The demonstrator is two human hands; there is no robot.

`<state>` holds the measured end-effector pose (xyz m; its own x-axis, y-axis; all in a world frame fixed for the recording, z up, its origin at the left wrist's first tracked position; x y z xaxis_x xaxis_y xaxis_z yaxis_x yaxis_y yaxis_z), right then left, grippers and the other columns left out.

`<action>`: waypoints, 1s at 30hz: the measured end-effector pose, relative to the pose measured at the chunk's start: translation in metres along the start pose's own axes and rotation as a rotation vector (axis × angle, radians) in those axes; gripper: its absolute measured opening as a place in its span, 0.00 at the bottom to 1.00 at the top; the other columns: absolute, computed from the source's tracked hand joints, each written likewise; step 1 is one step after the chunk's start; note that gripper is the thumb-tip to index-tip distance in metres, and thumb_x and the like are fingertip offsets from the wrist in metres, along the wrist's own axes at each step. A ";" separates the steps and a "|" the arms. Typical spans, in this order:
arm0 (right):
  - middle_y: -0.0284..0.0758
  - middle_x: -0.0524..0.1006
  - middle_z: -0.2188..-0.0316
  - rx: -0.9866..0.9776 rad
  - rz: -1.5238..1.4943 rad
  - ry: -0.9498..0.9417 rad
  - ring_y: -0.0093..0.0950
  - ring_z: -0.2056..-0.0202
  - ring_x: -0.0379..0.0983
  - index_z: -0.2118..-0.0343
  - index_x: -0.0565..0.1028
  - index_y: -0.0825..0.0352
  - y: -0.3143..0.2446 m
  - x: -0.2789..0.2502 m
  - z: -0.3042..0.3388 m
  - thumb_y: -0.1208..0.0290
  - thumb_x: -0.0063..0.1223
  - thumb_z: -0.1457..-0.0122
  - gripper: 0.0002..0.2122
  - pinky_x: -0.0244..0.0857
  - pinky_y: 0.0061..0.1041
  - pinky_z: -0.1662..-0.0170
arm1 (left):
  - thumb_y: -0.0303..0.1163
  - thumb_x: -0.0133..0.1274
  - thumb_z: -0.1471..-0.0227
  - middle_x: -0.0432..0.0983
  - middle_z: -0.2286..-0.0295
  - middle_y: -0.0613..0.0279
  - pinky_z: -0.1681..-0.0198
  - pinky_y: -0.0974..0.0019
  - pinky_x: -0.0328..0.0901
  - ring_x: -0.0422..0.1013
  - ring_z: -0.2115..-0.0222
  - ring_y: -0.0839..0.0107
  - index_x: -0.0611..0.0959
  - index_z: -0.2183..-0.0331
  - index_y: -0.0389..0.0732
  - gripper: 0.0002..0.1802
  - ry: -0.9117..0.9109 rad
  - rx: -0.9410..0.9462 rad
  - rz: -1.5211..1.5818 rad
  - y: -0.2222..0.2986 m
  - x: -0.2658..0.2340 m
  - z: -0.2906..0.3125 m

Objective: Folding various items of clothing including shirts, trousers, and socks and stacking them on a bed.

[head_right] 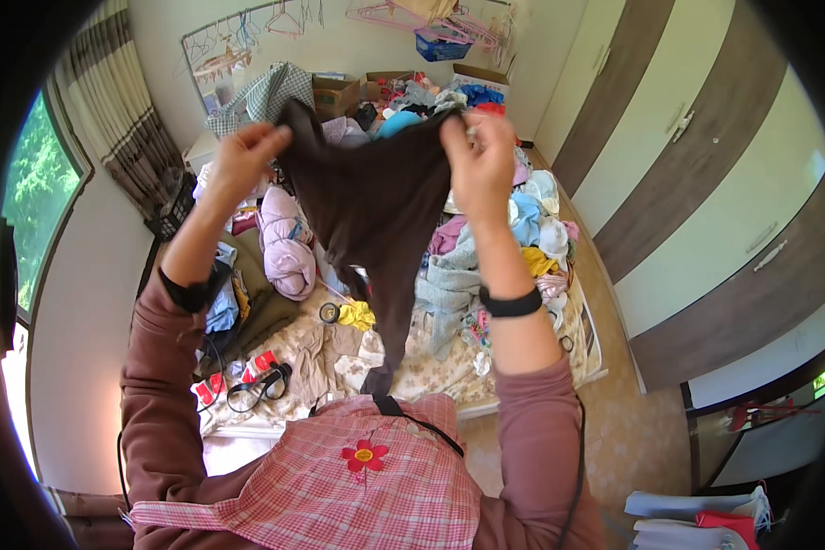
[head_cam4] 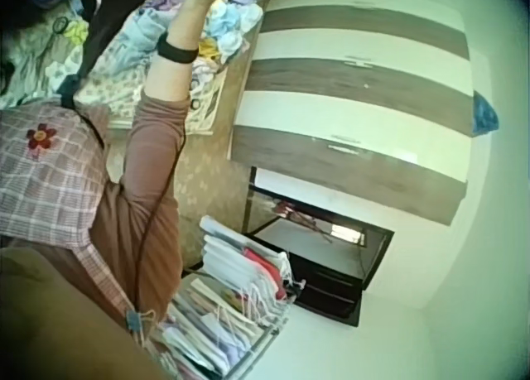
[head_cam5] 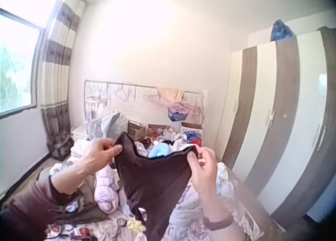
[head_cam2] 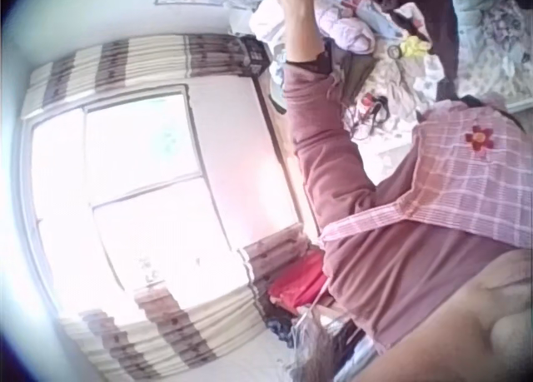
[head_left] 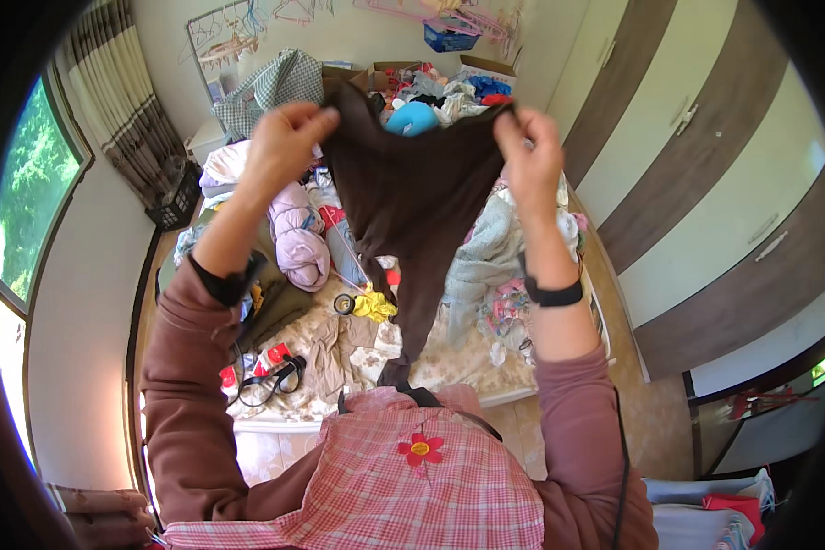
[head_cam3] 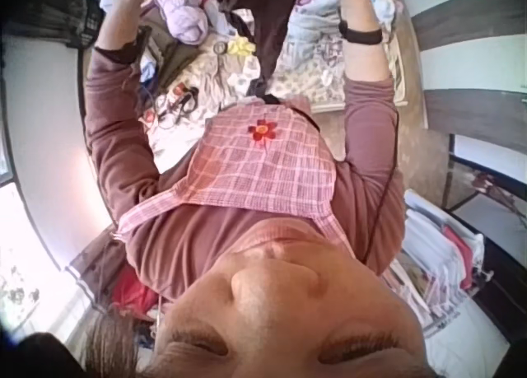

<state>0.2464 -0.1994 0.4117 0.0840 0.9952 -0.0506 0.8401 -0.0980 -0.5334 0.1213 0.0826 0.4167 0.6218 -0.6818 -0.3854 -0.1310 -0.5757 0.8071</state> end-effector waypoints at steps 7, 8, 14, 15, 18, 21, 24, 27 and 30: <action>0.25 0.74 0.73 -0.403 -0.353 0.223 0.15 0.70 0.68 0.66 0.74 0.69 -0.103 -0.020 -0.108 0.68 0.52 0.42 0.08 0.61 0.17 0.66 | 0.40 0.59 0.51 0.72 0.78 0.72 0.72 0.81 0.58 0.64 0.76 0.86 0.83 0.67 0.37 0.15 0.741 0.715 0.002 0.134 -0.071 -0.008; 0.30 0.77 0.76 -0.716 -0.556 0.365 0.19 0.76 0.72 0.70 0.77 0.67 -0.116 -0.009 -0.122 0.65 0.54 0.43 0.09 0.68 0.17 0.72 | 0.36 0.59 0.51 0.74 0.77 0.68 0.69 0.79 0.61 0.68 0.74 0.83 0.83 0.66 0.36 0.13 0.692 1.045 0.160 0.150 -0.072 -0.008; 0.37 0.78 0.71 -0.061 -0.007 -0.419 0.27 0.68 0.75 0.66 0.74 0.71 -0.020 0.016 -0.099 0.68 0.54 0.46 0.11 0.66 0.24 0.63 | 0.41 0.55 0.52 0.76 0.79 0.53 0.67 0.63 0.65 0.73 0.74 0.62 0.82 0.72 0.36 0.16 -0.072 0.208 -0.516 0.075 -0.047 -0.024; 0.36 0.78 0.72 -0.079 -0.018 -0.238 0.25 0.68 0.74 0.66 0.73 0.72 -0.023 0.011 -0.101 0.67 0.54 0.45 0.11 0.66 0.23 0.64 | 0.40 0.55 0.53 0.75 0.80 0.54 0.68 0.62 0.65 0.73 0.75 0.62 0.81 0.73 0.35 0.16 0.168 0.232 -0.461 0.063 -0.059 -0.028; 0.34 0.77 0.74 -0.003 -0.317 -0.172 0.21 0.71 0.73 0.66 0.73 0.72 -0.037 0.021 -0.096 0.66 0.54 0.44 0.12 0.65 0.19 0.67 | 0.39 0.53 0.50 0.72 0.83 0.62 0.73 0.66 0.63 0.68 0.79 0.72 0.81 0.72 0.34 0.16 0.257 0.264 -0.123 0.062 -0.067 -0.039; 0.32 0.77 0.75 0.111 -0.257 -0.172 0.17 0.73 0.71 0.65 0.73 0.72 -0.036 0.023 -0.105 0.66 0.52 0.43 0.12 0.64 0.17 0.69 | 0.38 0.50 0.47 0.74 0.78 0.67 0.75 0.72 0.61 0.69 0.77 0.78 0.80 0.68 0.34 0.15 0.145 0.165 0.221 0.072 -0.059 -0.041; 0.33 0.77 0.75 0.157 -0.199 -0.195 0.19 0.74 0.71 0.65 0.73 0.72 -0.043 0.023 -0.110 0.66 0.51 0.43 0.12 0.63 0.19 0.69 | 0.37 0.48 0.45 0.76 0.71 0.65 0.70 0.72 0.64 0.70 0.74 0.76 0.77 0.62 0.36 0.15 0.034 -0.034 0.560 0.073 -0.054 -0.044; 0.34 0.77 0.75 0.111 -0.124 -0.173 0.21 0.74 0.71 0.66 0.73 0.73 -0.043 0.032 -0.120 0.64 0.52 0.45 0.14 0.64 0.22 0.69 | 0.39 0.47 0.45 0.77 0.67 0.62 0.67 0.71 0.66 0.72 0.71 0.72 0.77 0.62 0.35 0.17 0.046 -0.107 0.665 0.071 -0.048 -0.056; 0.36 0.77 0.76 0.160 0.011 -0.199 0.24 0.73 0.72 0.68 0.74 0.73 -0.039 0.034 -0.129 0.62 0.52 0.46 0.16 0.64 0.25 0.68 | 0.37 0.51 0.47 0.78 0.65 0.57 0.64 0.68 0.69 0.74 0.69 0.68 0.78 0.62 0.33 0.17 -0.012 -0.204 0.687 0.074 -0.039 -0.064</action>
<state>0.2857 -0.1618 0.5393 -0.0273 0.9765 -0.2137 0.7429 -0.1232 -0.6580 0.1362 0.0957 0.5199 0.4418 -0.8655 0.2359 -0.3417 0.0808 0.9363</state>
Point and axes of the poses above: each hand's wrist, its own z-axis away from the middle knuckle, its own x-axis out of the palm, y = z × x, the point moved 3 cm from there along -z, towards the middle knuckle
